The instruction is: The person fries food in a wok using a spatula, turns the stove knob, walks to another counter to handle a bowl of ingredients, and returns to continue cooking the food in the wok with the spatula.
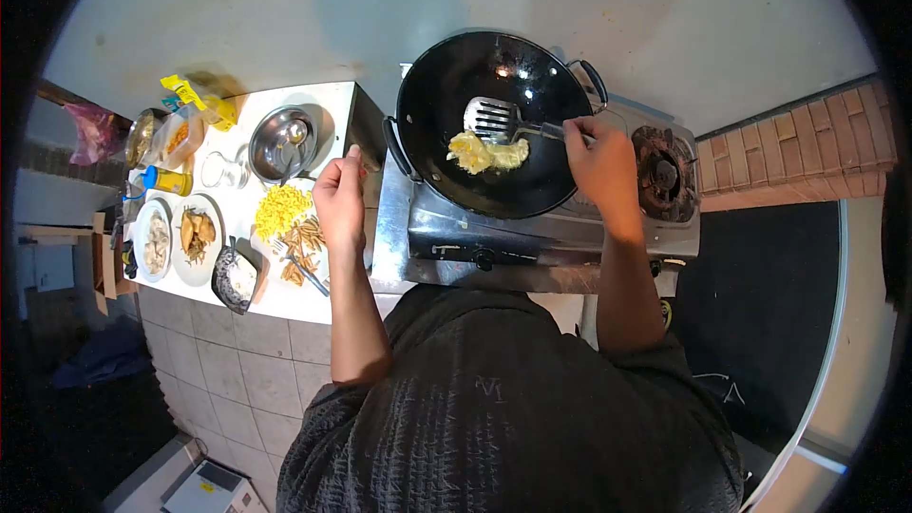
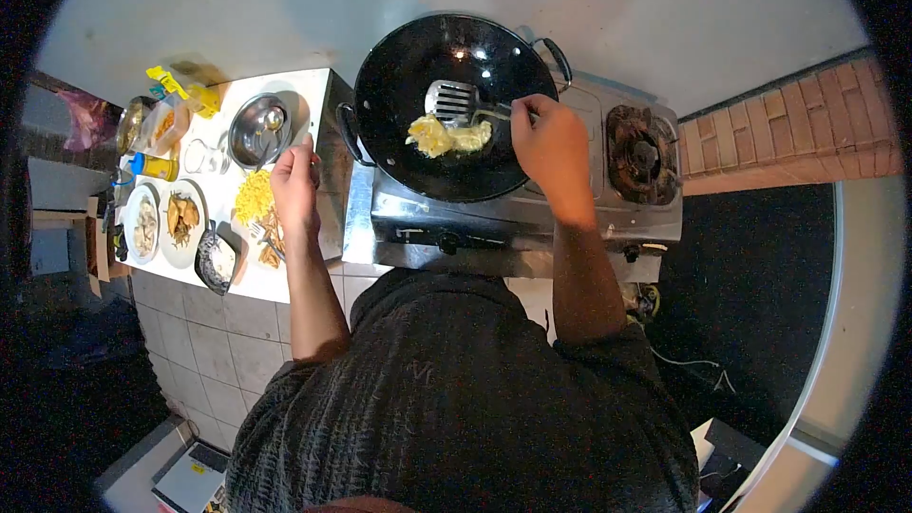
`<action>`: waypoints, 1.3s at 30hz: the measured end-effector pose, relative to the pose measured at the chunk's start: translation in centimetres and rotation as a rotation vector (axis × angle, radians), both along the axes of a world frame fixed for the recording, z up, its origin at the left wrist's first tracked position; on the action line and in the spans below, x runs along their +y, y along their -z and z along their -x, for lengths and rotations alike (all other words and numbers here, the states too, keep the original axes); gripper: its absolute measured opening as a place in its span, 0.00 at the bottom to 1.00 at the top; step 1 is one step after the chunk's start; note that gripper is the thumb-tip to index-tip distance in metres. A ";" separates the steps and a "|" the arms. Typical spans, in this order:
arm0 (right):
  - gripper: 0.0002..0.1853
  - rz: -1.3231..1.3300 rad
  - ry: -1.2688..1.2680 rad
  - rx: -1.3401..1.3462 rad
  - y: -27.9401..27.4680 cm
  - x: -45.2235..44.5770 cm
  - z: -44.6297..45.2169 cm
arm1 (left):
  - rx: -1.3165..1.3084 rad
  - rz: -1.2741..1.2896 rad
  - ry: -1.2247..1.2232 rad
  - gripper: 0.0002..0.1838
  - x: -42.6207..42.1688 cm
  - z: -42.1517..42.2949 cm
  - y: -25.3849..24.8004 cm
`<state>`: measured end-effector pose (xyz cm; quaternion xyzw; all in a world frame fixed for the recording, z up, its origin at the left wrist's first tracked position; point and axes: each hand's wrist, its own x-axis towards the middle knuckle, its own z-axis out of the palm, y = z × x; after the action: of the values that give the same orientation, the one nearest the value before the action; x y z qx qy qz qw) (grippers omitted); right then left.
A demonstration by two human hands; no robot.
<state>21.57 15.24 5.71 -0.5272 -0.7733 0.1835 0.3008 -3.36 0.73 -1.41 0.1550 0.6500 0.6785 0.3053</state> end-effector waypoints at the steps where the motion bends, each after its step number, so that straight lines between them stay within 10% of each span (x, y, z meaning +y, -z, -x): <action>1: 0.12 0.005 0.004 -0.009 -0.2 -0.2 -0.1 | -0.021 -0.006 0.015 0.18 0.1 0.2 0.0; 39: 0.09 -0.321 0.118 0.014 1.1 -4.7 -2.2 | 0.011 -0.024 0.157 0.17 0.5 0.7 -0.5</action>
<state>23.75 10.50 4.60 -0.5156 -0.7582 0.0431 0.3968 -4.10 1.19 -0.93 0.2130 0.6295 0.6591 0.3521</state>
